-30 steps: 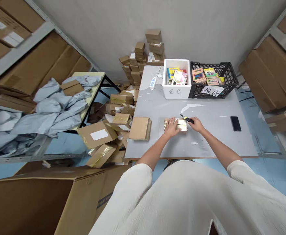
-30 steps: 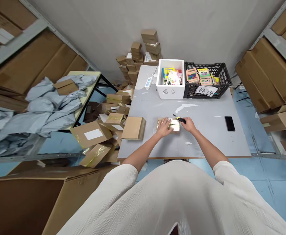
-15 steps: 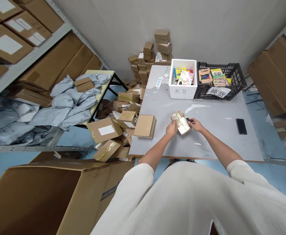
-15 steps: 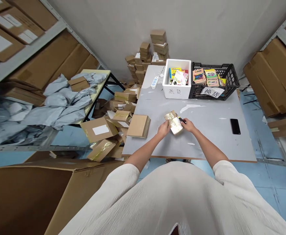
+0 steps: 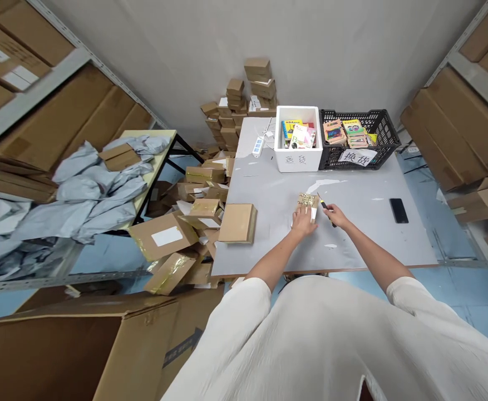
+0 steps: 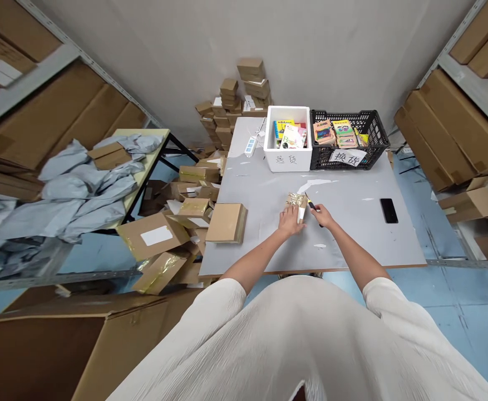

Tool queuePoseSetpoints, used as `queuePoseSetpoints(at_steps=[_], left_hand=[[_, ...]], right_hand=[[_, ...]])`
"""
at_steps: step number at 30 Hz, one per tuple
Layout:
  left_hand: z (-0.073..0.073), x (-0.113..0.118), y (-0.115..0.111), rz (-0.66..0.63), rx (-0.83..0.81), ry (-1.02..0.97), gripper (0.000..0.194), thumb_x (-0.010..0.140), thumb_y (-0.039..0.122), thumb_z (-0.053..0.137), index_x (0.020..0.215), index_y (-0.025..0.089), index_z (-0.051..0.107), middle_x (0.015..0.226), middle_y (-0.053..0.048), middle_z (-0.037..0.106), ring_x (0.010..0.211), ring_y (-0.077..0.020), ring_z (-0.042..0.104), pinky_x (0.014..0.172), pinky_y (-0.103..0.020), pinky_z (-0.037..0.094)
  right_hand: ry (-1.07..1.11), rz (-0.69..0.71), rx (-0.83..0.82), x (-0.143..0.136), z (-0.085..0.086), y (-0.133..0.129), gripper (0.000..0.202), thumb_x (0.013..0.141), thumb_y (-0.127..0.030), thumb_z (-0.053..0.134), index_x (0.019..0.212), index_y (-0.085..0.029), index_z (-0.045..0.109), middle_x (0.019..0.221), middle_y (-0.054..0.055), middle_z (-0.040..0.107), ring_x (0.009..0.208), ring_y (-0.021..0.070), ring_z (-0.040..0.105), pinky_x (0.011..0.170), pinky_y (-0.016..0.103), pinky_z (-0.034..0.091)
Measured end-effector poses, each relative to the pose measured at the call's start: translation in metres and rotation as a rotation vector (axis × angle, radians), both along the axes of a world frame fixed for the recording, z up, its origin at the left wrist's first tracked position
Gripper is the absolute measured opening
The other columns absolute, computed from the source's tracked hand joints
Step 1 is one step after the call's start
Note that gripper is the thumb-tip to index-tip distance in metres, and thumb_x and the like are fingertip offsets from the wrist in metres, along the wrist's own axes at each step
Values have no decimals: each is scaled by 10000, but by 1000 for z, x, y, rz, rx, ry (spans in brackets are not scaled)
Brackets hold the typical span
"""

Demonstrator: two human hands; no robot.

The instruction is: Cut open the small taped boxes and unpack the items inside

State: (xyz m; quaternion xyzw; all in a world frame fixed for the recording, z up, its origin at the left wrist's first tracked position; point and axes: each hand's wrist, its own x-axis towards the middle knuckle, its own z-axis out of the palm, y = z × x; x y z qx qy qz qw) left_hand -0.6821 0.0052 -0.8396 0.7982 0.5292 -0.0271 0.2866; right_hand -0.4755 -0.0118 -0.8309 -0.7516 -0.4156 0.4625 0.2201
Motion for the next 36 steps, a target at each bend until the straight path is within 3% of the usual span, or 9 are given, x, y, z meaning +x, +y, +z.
queuePoseSetpoints(at_steps=[4,8,14,18,25,30,36], left_hand=[[-4,-8,4,-222,-35,21,1090,867,250,786,1773,212,181,1806,-243,287,1677,-393,279,1331,-569,256],[-4,-27,17,-406,-55,7,1118,806,91,724,1762,283,177,1813,-176,311,1701,-336,246,1347,-605,227],[3,-32,13,-329,40,-8,742,937,103,602,1642,197,392,1539,-198,608,1497,-320,535,1276,-494,338],[3,-31,2,-367,89,14,645,909,15,561,1520,211,497,1467,-165,657,1416,-301,596,1225,-446,370],[1,-24,9,-346,69,54,625,853,67,697,1449,174,543,1490,-195,624,1334,-316,668,1333,-496,238],[0,-24,11,-347,69,37,593,881,160,746,1445,203,570,1491,-183,614,1308,-326,681,1365,-537,192],[0,-26,6,-337,80,37,658,889,151,746,1505,228,528,1491,-175,610,1267,-327,708,1378,-571,132]], right_hand=[[19,-73,-15,3,7,2,319,920,-516,697,1066,-253,592,918,21,731,803,210,664,770,346,564],[55,-118,26,-1,10,0,325,895,-527,737,990,-249,600,968,43,770,964,232,727,867,343,585],[365,-144,-143,-9,13,-14,308,906,-463,788,933,-253,564,972,93,825,937,257,809,774,333,631],[384,-79,-192,-7,15,-22,274,923,-478,766,946,-245,625,1024,97,832,889,245,809,702,317,642],[70,196,-117,31,24,-20,252,968,-463,690,1025,-221,728,927,60,785,718,182,705,612,272,559],[-209,561,-22,54,35,-10,251,982,-434,666,1123,-264,784,933,33,789,830,221,712,738,310,524],[-485,814,11,46,30,17,263,1021,-417,615,1141,-307,821,1042,79,825,957,290,719,793,357,484]])
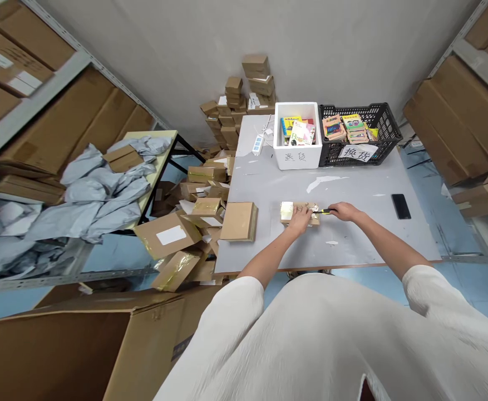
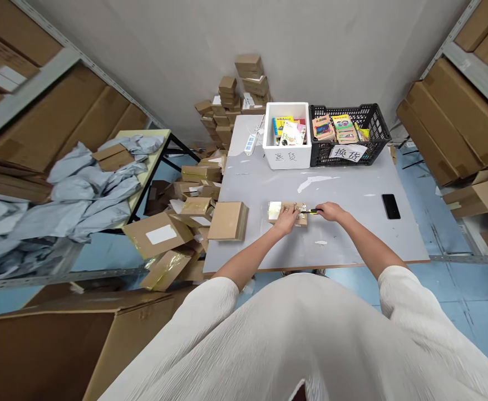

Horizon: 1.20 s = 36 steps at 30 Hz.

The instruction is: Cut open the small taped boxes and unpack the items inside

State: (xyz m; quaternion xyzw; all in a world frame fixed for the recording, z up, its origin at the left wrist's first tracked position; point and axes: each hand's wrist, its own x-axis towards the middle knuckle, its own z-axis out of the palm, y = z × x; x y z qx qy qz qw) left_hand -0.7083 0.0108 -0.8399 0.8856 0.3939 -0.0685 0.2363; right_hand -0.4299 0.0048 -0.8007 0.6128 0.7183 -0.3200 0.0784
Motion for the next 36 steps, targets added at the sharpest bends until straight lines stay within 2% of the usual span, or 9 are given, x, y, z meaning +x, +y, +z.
queuePoseSetpoints(at_steps=[4,8,12,14,19,22,25,31,36], left_hand=[[0,-1,-3,14,10,11,657,889,78,730,1504,202,535,1494,-185,599,1212,-315,734,1384,-570,85],[0,-2,-3,50,-21,-7,638,902,75,724,1498,220,549,1499,-169,594,1203,-302,739,1383,-572,87],[1,-1,-2,66,-39,4,618,924,93,711,1501,251,556,1501,-150,590,1180,-295,750,1380,-566,99],[1,1,-2,59,-35,13,616,925,90,706,1504,246,562,1496,-155,591,1185,-299,748,1381,-555,105],[-1,1,-1,37,-17,22,633,930,119,713,1525,259,549,1471,-149,609,1204,-302,735,1385,-573,122],[-4,0,-1,43,-12,23,638,941,166,718,1538,290,531,1470,-131,619,1184,-293,739,1384,-592,126],[-5,-1,-1,46,-1,24,635,939,143,699,1536,285,537,1487,-131,611,1175,-283,740,1385,-575,139],[-4,1,-1,54,-11,10,601,929,84,672,1493,264,565,1471,-135,613,1181,-282,740,1378,-551,153],[-7,0,1,61,-26,-29,572,924,80,684,1459,246,568,1478,-143,602,1186,-280,733,1372,-536,146]], right_hand=[[-42,82,30,-13,-9,20,208,1003,-401,648,1036,-287,820,1034,118,825,1036,323,732,919,412,467],[7,7,-23,-6,-11,29,222,960,-482,690,927,-291,800,887,100,805,970,318,735,899,411,482],[108,-98,-251,14,-3,13,266,926,-518,688,859,-276,776,802,51,769,759,244,676,733,351,490],[160,-145,-312,17,1,2,267,937,-511,665,875,-271,767,776,31,757,710,218,646,684,331,482],[175,-183,-206,0,3,-8,256,960,-464,619,915,-250,753,844,26,767,764,200,644,715,305,486],[173,-189,-316,-3,3,-7,280,965,-501,634,935,-242,737,833,28,757,753,190,644,689,288,483],[215,-248,-455,4,2,-10,359,938,-595,702,965,-238,724,854,45,767,740,185,670,635,269,478],[280,-326,-421,4,-3,-24,400,938,-636,692,955,-237,698,835,35,754,701,169,655,553,245,443],[373,-324,-453,4,-1,-30,346,919,-566,755,901,-223,711,835,45,771,754,185,712,613,245,506]])
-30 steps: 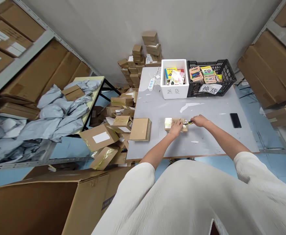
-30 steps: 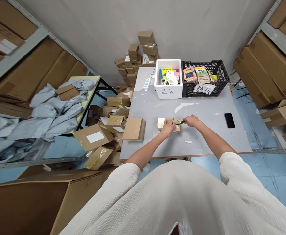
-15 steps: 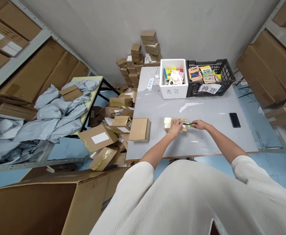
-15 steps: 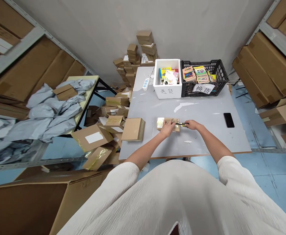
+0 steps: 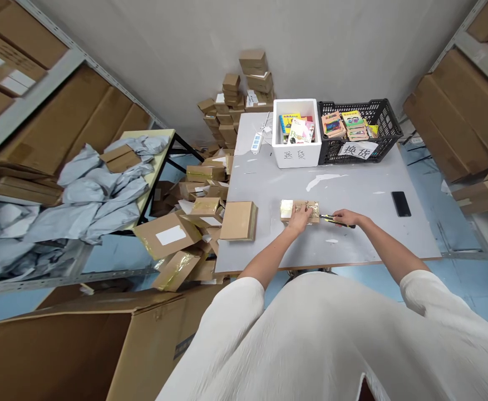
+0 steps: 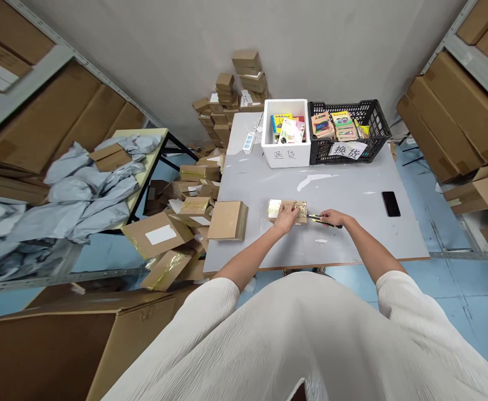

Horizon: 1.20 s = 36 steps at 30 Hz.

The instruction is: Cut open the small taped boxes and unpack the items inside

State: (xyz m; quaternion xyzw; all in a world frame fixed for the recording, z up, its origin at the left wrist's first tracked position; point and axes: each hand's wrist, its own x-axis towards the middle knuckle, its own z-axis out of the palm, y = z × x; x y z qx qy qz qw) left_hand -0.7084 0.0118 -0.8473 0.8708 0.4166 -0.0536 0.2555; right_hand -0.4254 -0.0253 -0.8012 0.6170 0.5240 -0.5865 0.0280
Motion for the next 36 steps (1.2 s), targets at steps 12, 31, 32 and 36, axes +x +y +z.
queuePoseSetpoints(at_steps=[12,31,32,36], left_hand=[[0,1,13,152,56,-197,545,1037,165,485,1580,218,489,1575,-176,524,1393,-325,562,1192,-457,421],[-9,8,6,206,84,-80,563,1109,255,369,1666,254,454,1648,-189,516,1598,-332,360,1280,-546,282],[-9,7,4,219,81,-86,569,1111,256,362,1672,263,451,1655,-184,515,1605,-329,358,1288,-549,275],[-10,5,0,267,53,-111,579,1110,251,350,1678,284,458,1680,-168,501,1629,-316,348,1306,-548,259]], right_hand=[[-67,-241,213,7,10,-13,323,1068,-520,573,1114,-222,688,963,55,804,747,171,708,674,260,532],[-506,304,619,-25,-2,-33,468,1099,-347,552,1547,-272,666,1315,143,696,1158,295,648,973,370,491],[-509,302,625,-25,-4,-33,467,1100,-350,546,1545,-274,667,1313,145,694,1161,300,644,976,375,488],[-511,275,640,-18,-9,-38,475,1098,-369,536,1548,-287,666,1320,151,683,1183,322,629,1004,400,479]])
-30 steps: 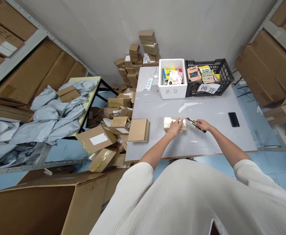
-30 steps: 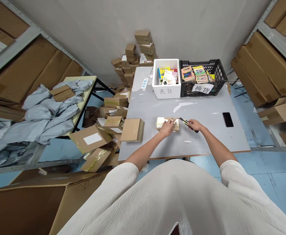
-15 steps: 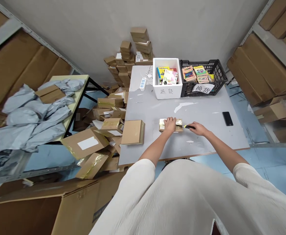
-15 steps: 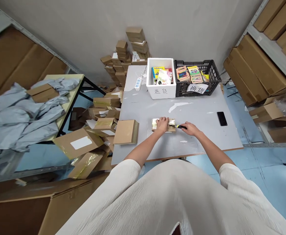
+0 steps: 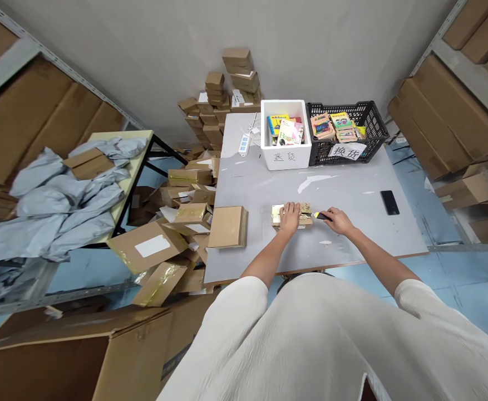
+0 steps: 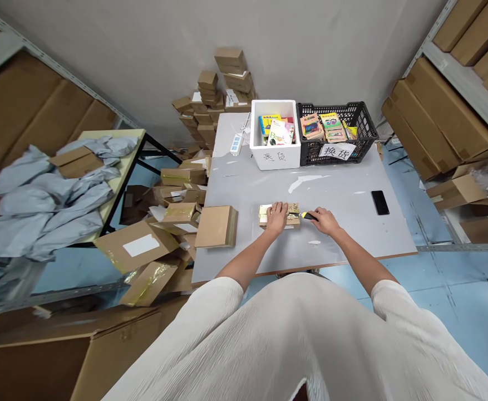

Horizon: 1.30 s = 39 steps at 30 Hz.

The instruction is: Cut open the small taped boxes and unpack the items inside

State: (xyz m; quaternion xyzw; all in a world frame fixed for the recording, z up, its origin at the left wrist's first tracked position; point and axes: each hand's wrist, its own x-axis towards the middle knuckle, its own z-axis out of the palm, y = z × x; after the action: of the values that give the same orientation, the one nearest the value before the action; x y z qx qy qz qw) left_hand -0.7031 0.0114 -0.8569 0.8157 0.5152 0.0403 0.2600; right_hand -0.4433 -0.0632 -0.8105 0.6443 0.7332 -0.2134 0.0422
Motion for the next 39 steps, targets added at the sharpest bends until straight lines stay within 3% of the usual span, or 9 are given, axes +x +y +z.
queuePoseSetpoints(at_steps=[12,19,27,30,34,37,39], left_hand=[[-1,-3,-6,7,13,-13,586,1113,270,331,1682,309,465,1689,-144,514,1636,-301,349,1310,-538,256],[-3,-8,-9,-27,33,-26,580,1122,291,370,1699,319,433,1675,-140,527,1627,-301,360,1314,-532,252],[2,-3,-10,15,3,-54,569,1096,288,417,1661,269,479,1678,-169,514,1632,-324,356,1326,-549,255],[5,-17,-9,-5,-30,-77,600,1065,334,500,1657,240,470,1736,-177,440,1664,-333,314,1349,-555,237],[6,-53,-8,-39,-36,-62,706,995,477,671,1640,265,474,1793,-166,352,1704,-352,229,1382,-581,145],[3,-76,-8,5,-60,-19,931,874,569,828,1663,269,435,1810,-195,293,1704,-389,209,1377,-593,145],[-2,-83,-9,51,-82,-2,1032,818,549,889,1682,269,399,1809,-209,277,1686,-417,241,1359,-597,197]], right_hand=[[26,-112,17,11,-5,4,466,1068,-339,569,1514,-259,676,1331,167,682,1224,357,615,1021,442,477],[76,-74,-2,10,-10,13,446,1047,-337,590,1476,-279,696,1327,138,696,1244,331,615,1022,426,488],[117,-202,19,20,-12,2,484,1011,-341,603,1485,-288,686,1344,124,701,1209,329,646,1030,439,522],[152,-227,29,26,-12,-5,479,987,-338,615,1454,-273,696,1336,131,699,1227,339,646,1062,458,523],[245,-324,25,28,-14,-9,472,971,-374,615,1416,-240,699,1317,140,698,1234,335,658,1089,467,533],[345,-389,19,13,-17,-4,482,960,-413,640,1404,-236,697,1345,140,711,1258,328,666,1115,472,531],[426,-405,-9,-3,-19,3,477,966,-435,642,1400,-247,696,1379,128,725,1270,315,675,1121,463,533]])
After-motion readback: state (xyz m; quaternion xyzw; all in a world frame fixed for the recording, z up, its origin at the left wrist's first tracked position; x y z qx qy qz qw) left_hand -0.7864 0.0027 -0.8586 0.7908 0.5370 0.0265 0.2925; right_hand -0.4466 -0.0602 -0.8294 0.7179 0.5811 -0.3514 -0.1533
